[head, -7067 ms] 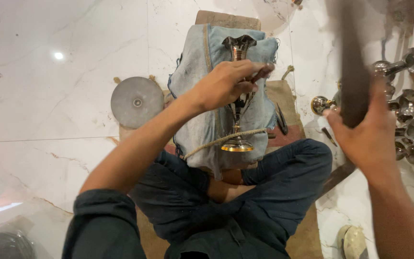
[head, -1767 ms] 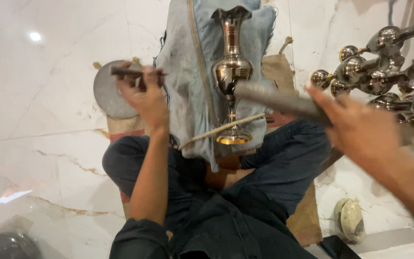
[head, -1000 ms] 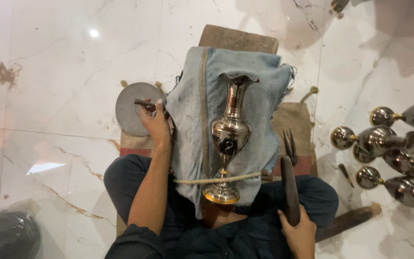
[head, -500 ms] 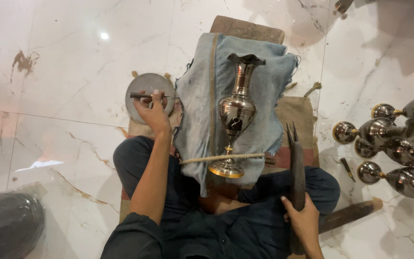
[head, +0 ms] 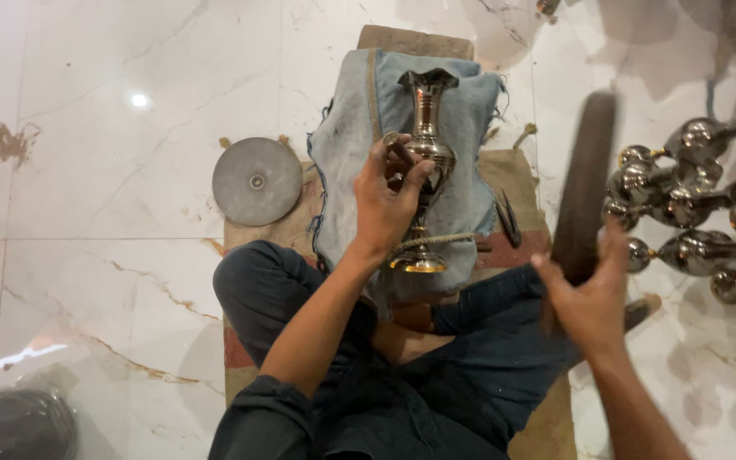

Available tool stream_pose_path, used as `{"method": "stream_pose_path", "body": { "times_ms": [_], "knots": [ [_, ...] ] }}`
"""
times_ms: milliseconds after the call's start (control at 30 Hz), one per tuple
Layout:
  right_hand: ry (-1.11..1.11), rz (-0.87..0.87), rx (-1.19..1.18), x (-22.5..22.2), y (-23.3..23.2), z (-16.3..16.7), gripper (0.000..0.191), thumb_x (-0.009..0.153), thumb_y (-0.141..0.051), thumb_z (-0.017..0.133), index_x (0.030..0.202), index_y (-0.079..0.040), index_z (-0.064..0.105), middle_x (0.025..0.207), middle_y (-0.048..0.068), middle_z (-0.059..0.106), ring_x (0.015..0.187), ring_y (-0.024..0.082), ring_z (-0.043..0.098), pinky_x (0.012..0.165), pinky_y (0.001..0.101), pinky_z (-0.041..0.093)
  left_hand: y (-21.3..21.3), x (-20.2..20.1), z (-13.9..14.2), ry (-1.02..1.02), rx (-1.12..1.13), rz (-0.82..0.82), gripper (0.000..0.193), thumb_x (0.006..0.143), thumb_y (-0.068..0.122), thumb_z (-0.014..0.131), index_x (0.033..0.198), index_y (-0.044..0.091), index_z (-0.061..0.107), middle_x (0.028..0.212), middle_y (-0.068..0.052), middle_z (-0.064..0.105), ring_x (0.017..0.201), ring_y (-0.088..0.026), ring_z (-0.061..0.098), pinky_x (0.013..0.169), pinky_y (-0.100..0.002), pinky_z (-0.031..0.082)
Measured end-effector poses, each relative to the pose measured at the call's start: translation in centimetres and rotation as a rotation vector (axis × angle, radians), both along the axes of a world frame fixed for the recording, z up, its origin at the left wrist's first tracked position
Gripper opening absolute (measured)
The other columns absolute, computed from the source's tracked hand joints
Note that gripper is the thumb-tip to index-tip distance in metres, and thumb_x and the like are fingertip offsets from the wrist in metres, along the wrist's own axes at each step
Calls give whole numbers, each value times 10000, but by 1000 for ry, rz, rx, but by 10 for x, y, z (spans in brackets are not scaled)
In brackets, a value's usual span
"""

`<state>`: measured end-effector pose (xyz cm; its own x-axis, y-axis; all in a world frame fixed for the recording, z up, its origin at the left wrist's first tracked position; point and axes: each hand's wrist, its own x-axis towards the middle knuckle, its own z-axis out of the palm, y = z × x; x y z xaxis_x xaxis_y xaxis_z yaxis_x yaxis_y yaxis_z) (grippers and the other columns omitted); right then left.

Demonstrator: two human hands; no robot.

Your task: The person sits cross-legged on the floor with a brass vase held against a cloth-covered form on their lap. They hold a small punch against the vase surface and strike it with a wooden mallet, working around the vase to engrave decorative patterns, occasionally repositioning the vase and punch.

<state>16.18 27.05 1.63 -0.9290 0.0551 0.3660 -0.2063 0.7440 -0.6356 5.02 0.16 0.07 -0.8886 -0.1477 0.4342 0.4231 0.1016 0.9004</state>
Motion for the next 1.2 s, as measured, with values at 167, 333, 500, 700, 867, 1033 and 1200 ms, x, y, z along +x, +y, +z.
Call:
{"method": "stream_pose_path", "body": {
  "times_ms": [167, 333, 500, 700, 867, 1033, 1200],
  "knots": [
    [-475, 76, 698, -35, -20, 100, 887, 967, -234, 730, 1625, -214, 136, 1022, 145, 663, 779, 277, 715, 711, 400, 606, 0, 14, -7, 78, 9, 6, 313, 1008, 73, 744, 1268, 44, 571, 936, -49, 693, 826, -144, 714, 728, -287, 586],
    [-532, 171, 1238, -55, -45, 157, 901, 1023, -140, 633, 1712, -369, 100, 874, 109, 603, 597, 221, 662, 526, 346, 597, 5, 19, -10, 48, 16, 11, 295, 1012, 87, 729, 1249, 38, 560, 944, -59, 698, 832, -144, 709, 693, -286, 575],
    [80, 321, 1048, -66, -48, 199, 833, 933, -165, 720, 1640, -288, 297, 912, 106, 639, 594, 229, 626, 486, 353, 535, 11, 19, -12, 79, 42, 7, 273, 1030, 96, 708, 1231, 43, 532, 958, -65, 719, 860, -144, 734, 706, -285, 584],
    [185, 384, 1577, -67, -70, 214, 938, 943, -81, 699, 1660, -397, 182, 859, 28, 626, 603, 115, 622, 535, 233, 551, 9, 16, -7, 102, -28, 66, 182, 1006, 37, 687, 1161, 17, 595, 956, -117, 710, 822, -194, 720, 714, -320, 570],
    [-76, 385, 1536, -71, -89, 225, 907, 919, -141, 660, 1657, -363, 182, 861, 3, 613, 558, 84, 589, 496, 213, 532, -3, 8, 5, 72, -72, 70, 226, 954, 36, 749, 1129, 39, 606, 924, -105, 676, 786, -188, 696, 683, -323, 555],
    [-158, 319, 1475, -57, -76, 224, 825, 954, -251, 642, 1658, -341, 221, 809, -8, 607, 528, 82, 606, 491, 222, 522, 1, 14, 7, 83, -111, 17, 222, 974, 51, 753, 1138, 64, 603, 928, -83, 675, 798, -168, 689, 719, -318, 567],
    [-28, 267, 1096, -48, -56, 212, 809, 938, -244, 721, 1671, -257, 379, 816, 51, 646, 539, 176, 630, 497, 299, 516, 2, 16, 8, 118, -197, -98, 269, 966, 66, 753, 1188, 46, 603, 983, -109, 665, 829, -213, 695, 736, -341, 578]
  ]
}}
